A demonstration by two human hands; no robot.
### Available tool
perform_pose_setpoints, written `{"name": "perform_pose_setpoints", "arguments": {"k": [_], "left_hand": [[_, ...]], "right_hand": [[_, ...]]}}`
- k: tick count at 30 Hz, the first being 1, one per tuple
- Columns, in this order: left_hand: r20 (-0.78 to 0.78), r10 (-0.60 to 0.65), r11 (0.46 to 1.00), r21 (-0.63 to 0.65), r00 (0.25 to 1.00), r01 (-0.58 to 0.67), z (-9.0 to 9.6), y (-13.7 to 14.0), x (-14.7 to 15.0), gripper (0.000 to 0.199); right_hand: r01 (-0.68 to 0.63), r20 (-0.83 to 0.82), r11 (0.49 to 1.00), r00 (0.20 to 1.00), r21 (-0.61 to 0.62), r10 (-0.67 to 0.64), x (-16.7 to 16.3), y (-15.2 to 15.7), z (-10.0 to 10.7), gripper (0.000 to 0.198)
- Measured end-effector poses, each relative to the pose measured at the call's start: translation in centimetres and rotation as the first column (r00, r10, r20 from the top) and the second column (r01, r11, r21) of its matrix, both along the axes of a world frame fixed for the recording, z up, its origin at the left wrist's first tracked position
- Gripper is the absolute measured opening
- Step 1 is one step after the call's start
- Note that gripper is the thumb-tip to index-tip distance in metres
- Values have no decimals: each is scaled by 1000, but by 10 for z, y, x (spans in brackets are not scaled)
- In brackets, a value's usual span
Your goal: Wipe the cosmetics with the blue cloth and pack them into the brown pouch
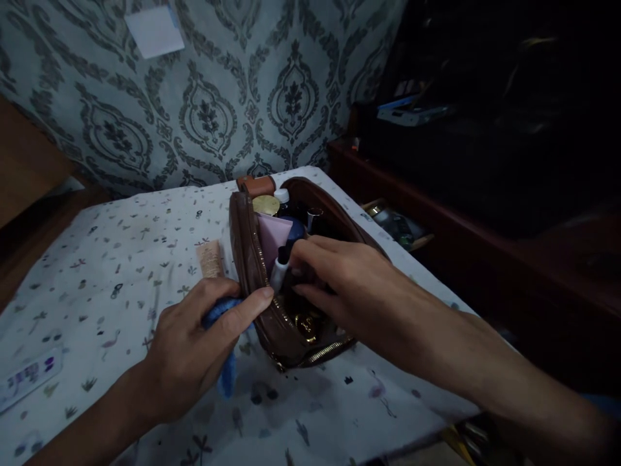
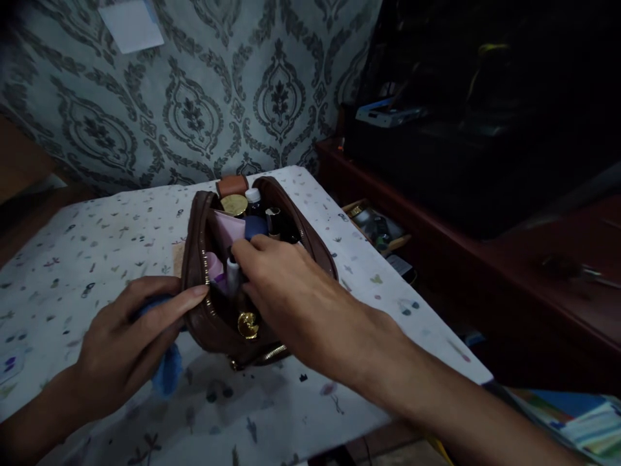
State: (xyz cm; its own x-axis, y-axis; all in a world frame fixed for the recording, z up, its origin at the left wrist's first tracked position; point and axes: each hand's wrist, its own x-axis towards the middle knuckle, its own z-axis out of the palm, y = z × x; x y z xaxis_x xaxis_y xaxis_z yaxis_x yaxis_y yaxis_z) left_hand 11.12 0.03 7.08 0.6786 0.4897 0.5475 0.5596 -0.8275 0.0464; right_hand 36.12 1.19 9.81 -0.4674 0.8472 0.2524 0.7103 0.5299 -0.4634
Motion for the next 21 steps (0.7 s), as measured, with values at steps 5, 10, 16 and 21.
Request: {"name": "perform_pose_setpoints", "arguments": {"k": [5,10,16,21], "left_hand": [[6,22,997,73,1000,-22,0,2,3,42],[-1,43,991,123,999,-43,0,1,4,40],[-17,53,985,166,998,-49,1,3,7,43],[-6,44,986,160,999,-42,1,3,8,45]], "right_hand": [[25,2,999,1000,26,-26,-3,2,-5,9],[15,30,1000,999,15,-15,-4,5,-2,12],[62,107,997,993,-50,-56,-6,2,13,17],[22,112,995,994,-97,-11,-5,-4,19,18]]}}
